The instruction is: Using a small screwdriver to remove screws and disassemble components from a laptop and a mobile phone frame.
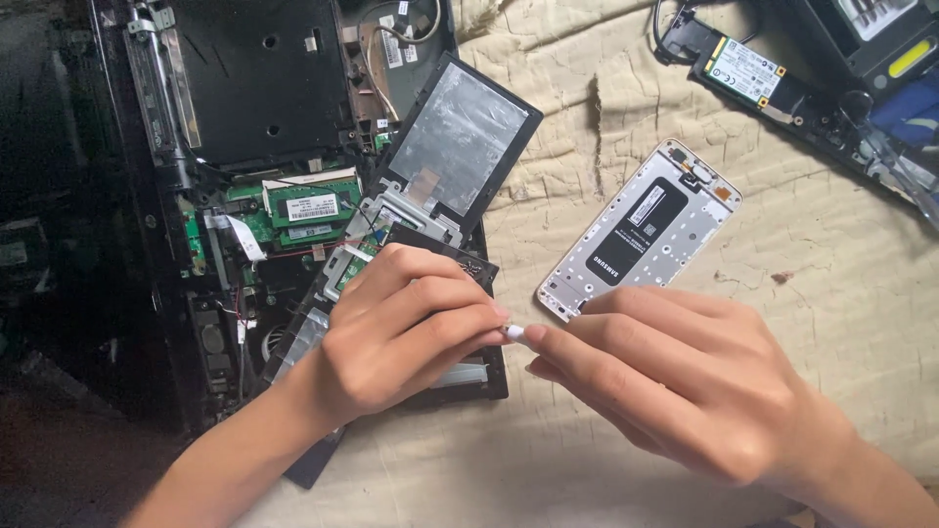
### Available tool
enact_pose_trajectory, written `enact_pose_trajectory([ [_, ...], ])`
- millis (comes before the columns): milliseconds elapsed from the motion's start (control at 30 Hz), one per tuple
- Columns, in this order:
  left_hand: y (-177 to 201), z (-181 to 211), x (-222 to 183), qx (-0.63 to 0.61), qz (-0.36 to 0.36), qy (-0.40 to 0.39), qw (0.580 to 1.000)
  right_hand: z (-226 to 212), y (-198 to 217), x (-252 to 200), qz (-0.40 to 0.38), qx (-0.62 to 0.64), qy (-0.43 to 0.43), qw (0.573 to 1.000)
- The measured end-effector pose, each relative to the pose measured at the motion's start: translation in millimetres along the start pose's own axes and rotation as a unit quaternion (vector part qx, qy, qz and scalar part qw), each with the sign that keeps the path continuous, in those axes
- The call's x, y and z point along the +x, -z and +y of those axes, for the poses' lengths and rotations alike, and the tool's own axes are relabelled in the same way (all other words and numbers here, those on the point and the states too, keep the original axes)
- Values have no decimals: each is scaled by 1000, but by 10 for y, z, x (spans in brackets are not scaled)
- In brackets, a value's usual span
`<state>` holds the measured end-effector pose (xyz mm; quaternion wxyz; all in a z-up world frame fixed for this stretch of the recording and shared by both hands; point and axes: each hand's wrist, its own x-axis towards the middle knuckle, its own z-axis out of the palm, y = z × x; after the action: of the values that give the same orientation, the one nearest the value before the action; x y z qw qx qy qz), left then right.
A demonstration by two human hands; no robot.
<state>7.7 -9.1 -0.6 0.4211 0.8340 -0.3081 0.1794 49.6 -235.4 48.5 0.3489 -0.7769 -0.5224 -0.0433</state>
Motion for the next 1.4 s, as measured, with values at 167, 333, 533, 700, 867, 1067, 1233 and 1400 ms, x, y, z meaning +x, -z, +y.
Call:
enact_pose_trajectory([
  [167, -2, -19, -31, -2, -6, 17, 1000, 11, -20, -22, 6, -2, 7, 1000],
  [333, -11, -32, -51, -14, -1, 36, 999, -35, 31, -10, 5, -7, -7, 1000],
  [533, -16, -69, -82, -32, 18, 31, 999, -46, 57, 6, 11, -26, -6, 1000],
  [700, -34, -107, -146, -52, 36, 33, 997, -68, 54, -4, -1, -18, -25, 1000],
  [867, -14, -74, -153, -77, 59, 96, 991, -74, 73, 13, 1, -14, -46, 999],
  [1067, 10, -40, -18, -49, 36, 36, 997, -57, 96, 25, -33, 2, -63, 997],
  [1233, 28, -24, 1, -47, 31, 45, 997, -53, 32, 28, -6, -8, -71, 997],
  [1400, 25, -27, -10, -40, 37, 42, 998, -58, 25, 49, -1, -1, -61, 998],
])
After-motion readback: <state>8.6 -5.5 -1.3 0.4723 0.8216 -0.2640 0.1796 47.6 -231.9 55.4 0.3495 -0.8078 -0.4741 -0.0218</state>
